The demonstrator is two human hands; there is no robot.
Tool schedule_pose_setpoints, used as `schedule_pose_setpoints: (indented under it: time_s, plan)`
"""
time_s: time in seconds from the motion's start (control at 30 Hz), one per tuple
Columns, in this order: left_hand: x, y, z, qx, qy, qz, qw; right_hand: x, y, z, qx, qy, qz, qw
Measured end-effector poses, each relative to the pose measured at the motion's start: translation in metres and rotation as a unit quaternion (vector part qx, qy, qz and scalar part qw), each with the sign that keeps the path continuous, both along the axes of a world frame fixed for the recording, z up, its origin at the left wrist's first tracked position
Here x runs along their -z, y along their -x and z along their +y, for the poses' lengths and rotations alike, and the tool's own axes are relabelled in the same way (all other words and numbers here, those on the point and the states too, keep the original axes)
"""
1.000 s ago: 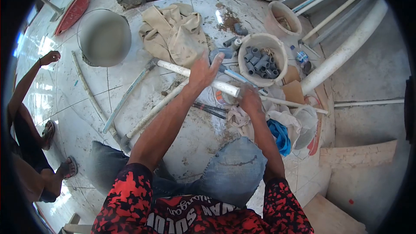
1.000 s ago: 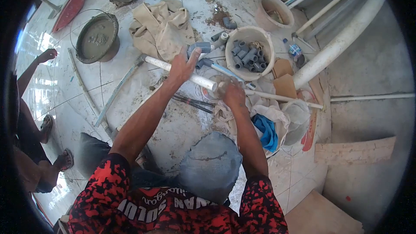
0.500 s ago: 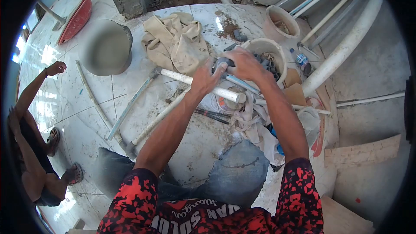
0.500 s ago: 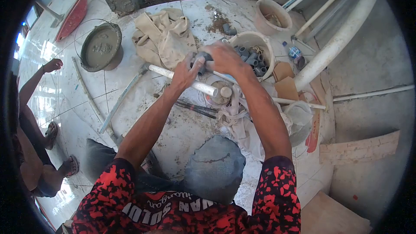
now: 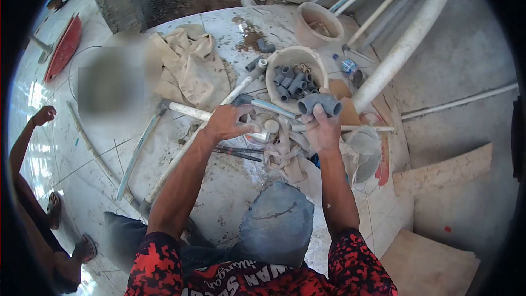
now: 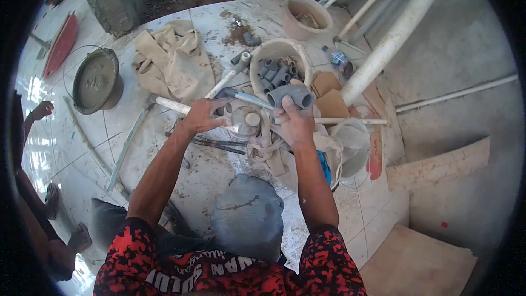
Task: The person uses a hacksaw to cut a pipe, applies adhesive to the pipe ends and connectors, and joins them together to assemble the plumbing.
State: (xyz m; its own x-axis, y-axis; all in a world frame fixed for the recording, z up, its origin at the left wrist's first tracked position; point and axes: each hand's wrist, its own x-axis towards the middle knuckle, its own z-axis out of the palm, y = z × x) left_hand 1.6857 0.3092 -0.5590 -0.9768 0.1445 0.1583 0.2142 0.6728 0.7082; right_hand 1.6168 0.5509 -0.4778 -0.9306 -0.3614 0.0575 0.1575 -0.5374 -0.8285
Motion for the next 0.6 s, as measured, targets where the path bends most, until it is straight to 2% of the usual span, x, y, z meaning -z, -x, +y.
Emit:
schedule_pose_setpoints:
  time_s: [0.03,0.1,0.27,0.33,0.43,0.5,0.6]
  plan:
    - [0.000,0.000,0.000,0.008,-0.002,-0.047,0.999,-0.010,-0.005,-0.003,-0.009,0.012,-0.023,1.000]
    - [0.000,0.000,0.001,0.013,-0.004,-0.051,0.999,-0.014,-0.010,-0.007,-0.022,0.052,-0.077,0.995]
    - [-0.005,-0.001,0.002,0.020,-0.028,-0.077,0.996,-0.010,-0.021,-0.003,-0.009,0.066,-0.127,0.990]
    - [-0.004,0.000,0.003,0.003,-0.041,-0.048,0.998,-0.009,-0.022,-0.003,-0.010,0.067,-0.154,0.986]
    - [-0.006,0.002,0.001,0.012,-0.050,-0.080,0.995,-0.010,-0.031,-0.006,0.010,0.035,-0.142,0.989]
    - [-0.008,0.002,0.001,0.012,-0.047,-0.085,0.995,-0.011,-0.037,-0.009,0.066,-0.102,-0.081,0.989]
    - [-0.010,0.001,0.002,0.010,-0.040,-0.095,0.995,-0.017,-0.043,-0.010,0.070,-0.166,-0.068,0.981]
